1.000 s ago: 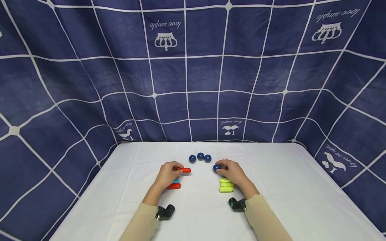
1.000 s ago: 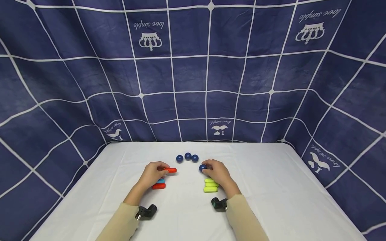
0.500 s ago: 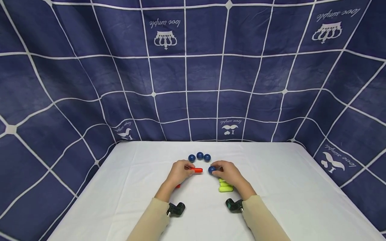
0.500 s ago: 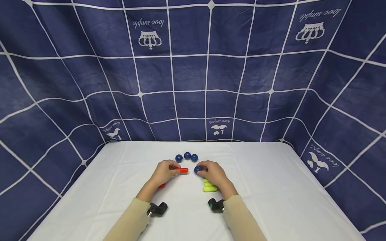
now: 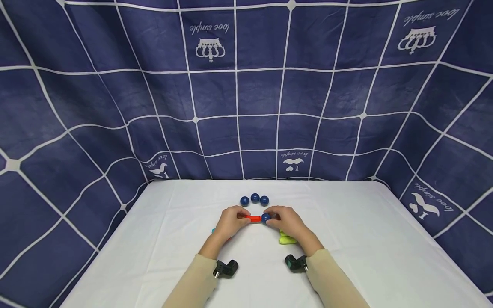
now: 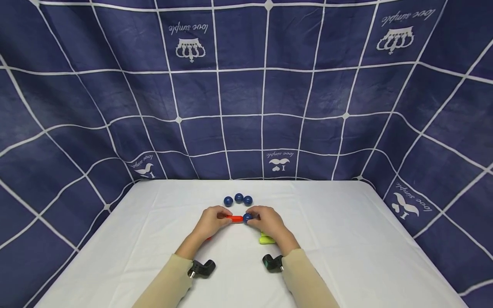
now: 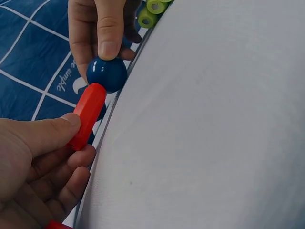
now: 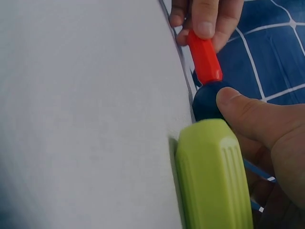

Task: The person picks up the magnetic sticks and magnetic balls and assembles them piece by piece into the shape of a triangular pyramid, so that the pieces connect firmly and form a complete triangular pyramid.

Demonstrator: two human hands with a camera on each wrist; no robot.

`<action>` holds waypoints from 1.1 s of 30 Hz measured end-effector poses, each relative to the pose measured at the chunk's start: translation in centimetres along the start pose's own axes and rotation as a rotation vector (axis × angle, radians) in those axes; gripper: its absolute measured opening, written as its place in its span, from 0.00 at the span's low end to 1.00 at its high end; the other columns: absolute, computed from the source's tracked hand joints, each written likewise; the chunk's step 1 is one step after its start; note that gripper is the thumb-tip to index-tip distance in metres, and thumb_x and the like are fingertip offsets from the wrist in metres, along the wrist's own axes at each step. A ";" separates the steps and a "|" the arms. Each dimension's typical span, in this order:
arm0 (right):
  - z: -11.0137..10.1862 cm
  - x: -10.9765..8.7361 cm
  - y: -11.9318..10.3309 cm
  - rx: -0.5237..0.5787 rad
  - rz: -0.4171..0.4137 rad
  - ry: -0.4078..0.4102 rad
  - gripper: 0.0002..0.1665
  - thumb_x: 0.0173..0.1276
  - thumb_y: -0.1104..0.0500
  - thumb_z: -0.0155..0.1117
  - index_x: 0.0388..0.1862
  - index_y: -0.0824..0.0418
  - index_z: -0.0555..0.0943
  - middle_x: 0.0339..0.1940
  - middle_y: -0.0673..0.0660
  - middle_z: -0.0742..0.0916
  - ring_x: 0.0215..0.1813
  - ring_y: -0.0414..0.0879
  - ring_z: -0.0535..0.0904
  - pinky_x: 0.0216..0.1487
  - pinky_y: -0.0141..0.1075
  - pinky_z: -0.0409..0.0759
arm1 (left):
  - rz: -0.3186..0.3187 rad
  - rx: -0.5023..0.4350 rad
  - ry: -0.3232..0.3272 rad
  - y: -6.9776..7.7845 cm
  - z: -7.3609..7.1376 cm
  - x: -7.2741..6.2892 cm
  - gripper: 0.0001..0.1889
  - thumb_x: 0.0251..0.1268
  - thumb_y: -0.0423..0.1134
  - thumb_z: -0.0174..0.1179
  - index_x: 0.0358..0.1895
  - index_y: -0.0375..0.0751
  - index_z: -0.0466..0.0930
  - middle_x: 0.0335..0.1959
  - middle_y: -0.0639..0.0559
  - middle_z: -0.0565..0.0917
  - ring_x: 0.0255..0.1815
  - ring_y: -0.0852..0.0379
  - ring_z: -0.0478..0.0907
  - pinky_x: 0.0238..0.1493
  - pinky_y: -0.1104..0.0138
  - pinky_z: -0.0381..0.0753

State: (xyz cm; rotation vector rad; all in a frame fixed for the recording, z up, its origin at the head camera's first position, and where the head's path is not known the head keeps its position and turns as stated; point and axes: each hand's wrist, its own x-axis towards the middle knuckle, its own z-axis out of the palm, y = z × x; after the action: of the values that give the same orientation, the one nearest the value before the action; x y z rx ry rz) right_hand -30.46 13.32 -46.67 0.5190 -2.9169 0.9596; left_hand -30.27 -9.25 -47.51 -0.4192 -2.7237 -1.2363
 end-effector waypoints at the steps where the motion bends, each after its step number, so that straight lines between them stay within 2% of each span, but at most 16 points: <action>1: 0.0 0.0 0.0 -0.002 -0.005 -0.001 0.18 0.63 0.54 0.74 0.52 0.48 0.86 0.42 0.46 0.89 0.38 0.39 0.77 0.44 0.37 0.77 | -0.002 -0.004 -0.002 0.1 0.0 0.0 0.06 0.58 0.35 0.72 0.39 0.43 0.88 0.36 0.51 0.88 0.34 0.61 0.79 0.42 0.65 0.81; 7: 0.1 0.0 -0.2 -0.008 -0.017 0.013 0.18 0.62 0.55 0.74 0.52 0.47 0.86 0.41 0.46 0.89 0.37 0.38 0.77 0.44 0.38 0.77 | 0.020 0.014 -0.033 0.2 0.0 -0.1 0.09 0.59 0.35 0.71 0.43 0.43 0.88 0.37 0.52 0.87 0.34 0.62 0.77 0.40 0.67 0.79; 13: 0.2 -0.1 -0.3 -0.002 -0.009 0.011 0.18 0.63 0.55 0.73 0.53 0.48 0.85 0.43 0.48 0.89 0.39 0.39 0.78 0.47 0.39 0.78 | 0.055 0.132 -0.062 0.3 -0.3 -0.4 0.10 0.57 0.37 0.72 0.44 0.47 0.88 0.36 0.55 0.86 0.33 0.62 0.76 0.39 0.67 0.76; 16: 0.1 -0.2 -0.3 -0.004 -0.016 0.008 0.19 0.64 0.55 0.73 0.55 0.49 0.85 0.44 0.48 0.89 0.40 0.39 0.79 0.49 0.40 0.79 | 0.055 0.174 -0.065 0.4 -0.5 -0.5 0.09 0.58 0.39 0.72 0.43 0.49 0.89 0.35 0.56 0.86 0.32 0.63 0.76 0.37 0.67 0.75; 22: -1.2 -0.6 0.3 0.000 -0.030 -0.016 0.17 0.65 0.56 0.71 0.53 0.51 0.86 0.43 0.48 0.89 0.41 0.39 0.79 0.48 0.40 0.78 | 0.050 0.181 -0.048 0.1 -0.6 -0.6 0.07 0.58 0.41 0.72 0.40 0.51 0.89 0.33 0.58 0.85 0.31 0.63 0.75 0.36 0.67 0.74; 28: -3.0 -1.0 1.7 0.050 -0.032 -0.093 0.10 0.65 0.58 0.70 0.46 0.53 0.88 0.39 0.47 0.87 0.39 0.40 0.76 0.45 0.37 0.75 | 0.044 0.163 -0.025 -0.6 -0.6 -0.7 0.08 0.57 0.42 0.73 0.40 0.51 0.89 0.32 0.58 0.85 0.31 0.63 0.74 0.36 0.68 0.73; 33: -4.0 -1.5 2.8 0.083 0.004 -0.176 0.07 0.65 0.56 0.70 0.43 0.51 0.89 0.41 0.46 0.88 0.43 0.42 0.76 0.47 0.37 0.75 | 0.038 0.155 -0.021 -0.9 -0.5 -0.8 0.08 0.57 0.42 0.73 0.40 0.50 0.89 0.33 0.58 0.85 0.31 0.63 0.74 0.37 0.68 0.73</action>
State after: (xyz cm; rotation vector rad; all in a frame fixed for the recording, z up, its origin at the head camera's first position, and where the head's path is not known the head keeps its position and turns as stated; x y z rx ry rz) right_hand -30.29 18.23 -45.20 0.6325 -3.0422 1.0936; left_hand -29.78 -10.38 -48.03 -0.4666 -2.7898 -1.0083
